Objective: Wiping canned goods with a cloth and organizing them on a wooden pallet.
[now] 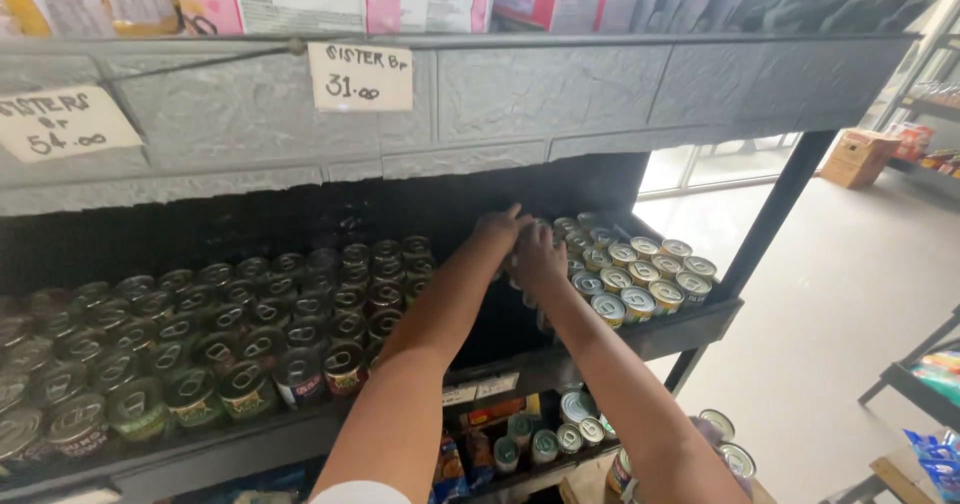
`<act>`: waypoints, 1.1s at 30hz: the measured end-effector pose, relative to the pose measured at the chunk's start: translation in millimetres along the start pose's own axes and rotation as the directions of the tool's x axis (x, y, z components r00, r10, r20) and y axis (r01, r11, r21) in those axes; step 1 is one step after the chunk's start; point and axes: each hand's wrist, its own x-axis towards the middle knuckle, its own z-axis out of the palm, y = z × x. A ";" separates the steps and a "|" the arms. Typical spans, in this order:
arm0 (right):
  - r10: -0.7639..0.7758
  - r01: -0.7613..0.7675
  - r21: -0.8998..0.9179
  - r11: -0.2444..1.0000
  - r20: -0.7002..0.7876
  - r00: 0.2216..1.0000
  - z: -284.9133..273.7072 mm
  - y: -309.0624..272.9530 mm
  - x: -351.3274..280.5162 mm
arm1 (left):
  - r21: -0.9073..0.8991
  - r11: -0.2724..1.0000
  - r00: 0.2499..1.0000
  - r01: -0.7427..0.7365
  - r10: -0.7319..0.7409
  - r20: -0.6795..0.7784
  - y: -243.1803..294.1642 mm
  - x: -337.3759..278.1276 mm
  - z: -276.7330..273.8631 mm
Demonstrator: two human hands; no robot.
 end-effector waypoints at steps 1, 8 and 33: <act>0.002 -0.002 -0.001 1.000 -0.004 1.000 19.3 6.2 14.1 | 0.001 1.000 1.000 -0.004 0.004 -0.003 13.4 -29.7 -17.4; -0.100 0.064 -0.122 0.991 -0.314 0.944 52.0 9.2 32.4 | 0.652 0.738 0.982 -0.174 0.082 0.170 46.0 -174.2 -74.7; -0.047 0.153 0.471 0.869 -0.229 0.972 -109.1 -16.1 -124.4 | 0.282 0.959 0.997 0.017 0.006 -0.081 67.8 -361.6 -131.0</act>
